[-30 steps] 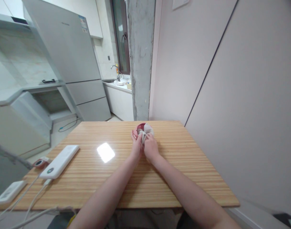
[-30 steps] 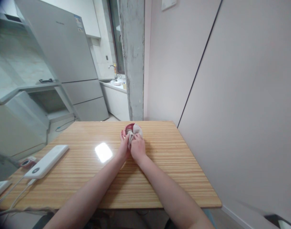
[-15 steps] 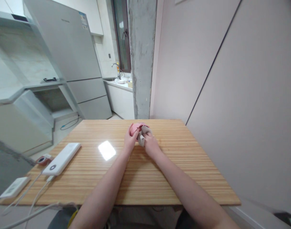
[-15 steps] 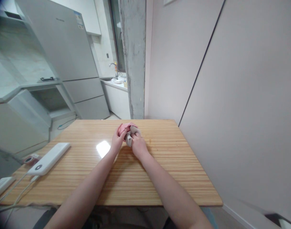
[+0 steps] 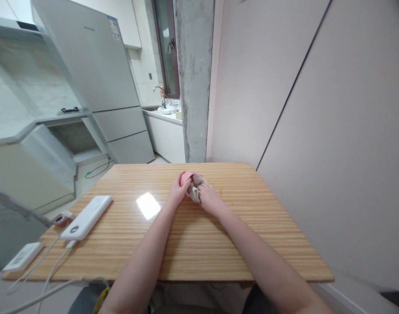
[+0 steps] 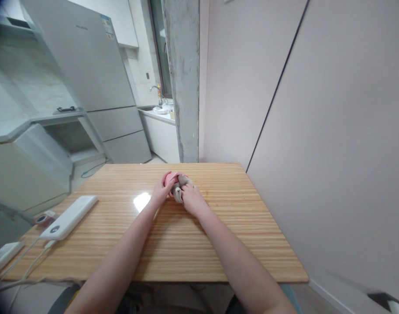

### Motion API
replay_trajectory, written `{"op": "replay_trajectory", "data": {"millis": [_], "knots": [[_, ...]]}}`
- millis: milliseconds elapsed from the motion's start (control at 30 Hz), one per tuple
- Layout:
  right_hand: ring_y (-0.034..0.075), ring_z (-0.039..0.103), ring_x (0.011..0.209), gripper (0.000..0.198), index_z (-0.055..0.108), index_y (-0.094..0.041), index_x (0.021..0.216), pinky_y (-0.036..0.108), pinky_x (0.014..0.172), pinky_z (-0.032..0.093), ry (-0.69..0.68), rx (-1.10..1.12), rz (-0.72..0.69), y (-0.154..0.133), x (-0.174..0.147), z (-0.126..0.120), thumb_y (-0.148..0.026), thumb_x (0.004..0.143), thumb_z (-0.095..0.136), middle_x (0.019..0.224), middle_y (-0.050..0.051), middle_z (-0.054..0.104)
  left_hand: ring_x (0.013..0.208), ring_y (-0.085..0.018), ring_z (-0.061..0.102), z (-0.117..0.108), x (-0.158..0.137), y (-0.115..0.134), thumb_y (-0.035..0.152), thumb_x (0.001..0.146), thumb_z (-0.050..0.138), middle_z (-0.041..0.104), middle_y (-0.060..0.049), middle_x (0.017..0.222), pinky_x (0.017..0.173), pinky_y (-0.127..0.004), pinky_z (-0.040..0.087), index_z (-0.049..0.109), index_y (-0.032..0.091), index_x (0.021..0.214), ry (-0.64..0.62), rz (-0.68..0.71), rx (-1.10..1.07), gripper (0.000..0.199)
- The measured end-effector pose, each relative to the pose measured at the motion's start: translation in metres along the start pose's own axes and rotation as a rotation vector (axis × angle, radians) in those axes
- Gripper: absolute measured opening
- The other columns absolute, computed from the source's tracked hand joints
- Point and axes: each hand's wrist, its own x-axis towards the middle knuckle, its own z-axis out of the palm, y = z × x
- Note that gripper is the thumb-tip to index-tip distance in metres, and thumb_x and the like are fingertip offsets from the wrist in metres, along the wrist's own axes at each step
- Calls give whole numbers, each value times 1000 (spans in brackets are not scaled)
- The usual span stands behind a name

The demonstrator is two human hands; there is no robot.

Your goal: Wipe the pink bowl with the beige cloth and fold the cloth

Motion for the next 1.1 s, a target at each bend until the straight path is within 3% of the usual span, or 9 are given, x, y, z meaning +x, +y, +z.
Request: {"op": "replay_trajectory", "data": {"millis": [133,300,433,567,667,767,933,1033,1100], "knots": [[23,52,99,22,66,-17,96,32,81,44,116,-7,68,-9,1,5,-12,89,46,99,10,64,105,-24,61,16,-8,3,41,73,69,65,-11,111,94,-37,47,52,17,123,91,-114,-188,59],[19,53,94,26,65,-15,102,29,84,43,290,131,124,-14,2,6,-9,90,43,97,9,62,113,-22,56,36,-21,4,36,73,70,57,-11,123,96,-33,45,44,19,126,218,-81,-292,62],[19,52,94,18,66,-17,94,29,81,42,190,50,-27,-3,1,-3,-11,87,51,93,7,62,97,-20,61,22,-10,6,34,78,60,63,-8,105,84,-33,51,52,17,111,162,-151,-250,38],[20,51,97,16,65,-17,93,32,82,39,142,-65,-76,3,2,-9,-15,90,50,94,7,63,87,-19,63,14,-4,4,37,76,64,64,-8,103,76,-32,53,49,17,122,39,-207,-287,52],[20,51,93,21,65,-16,93,32,79,39,166,-67,34,-2,0,-7,-14,92,45,92,8,62,96,-19,63,32,-13,-2,38,74,67,61,-11,116,82,-32,52,33,20,136,90,-209,-428,73],[20,52,93,22,65,-15,98,31,78,40,201,-13,118,-5,-1,-2,-9,89,46,96,9,62,108,-20,60,45,-18,-7,37,77,65,57,-13,123,91,-31,49,39,19,129,166,-177,-463,61],[20,51,98,19,66,-16,98,30,83,42,149,36,-42,6,1,3,-11,85,53,98,8,63,106,-23,60,18,-10,0,36,75,65,63,-9,110,96,-37,45,52,19,114,45,-76,-204,45],[21,51,102,18,67,-17,98,32,86,43,187,30,-22,10,1,5,-17,89,51,100,10,63,110,-23,58,12,-12,4,36,69,72,62,-8,115,101,-37,42,52,21,120,-28,31,-140,57],[21,52,101,20,67,-16,97,32,86,42,231,36,45,7,0,4,-17,90,49,98,11,63,112,-23,57,22,-18,2,37,68,73,60,-9,120,100,-36,43,42,21,131,26,4,-213,73]]}}
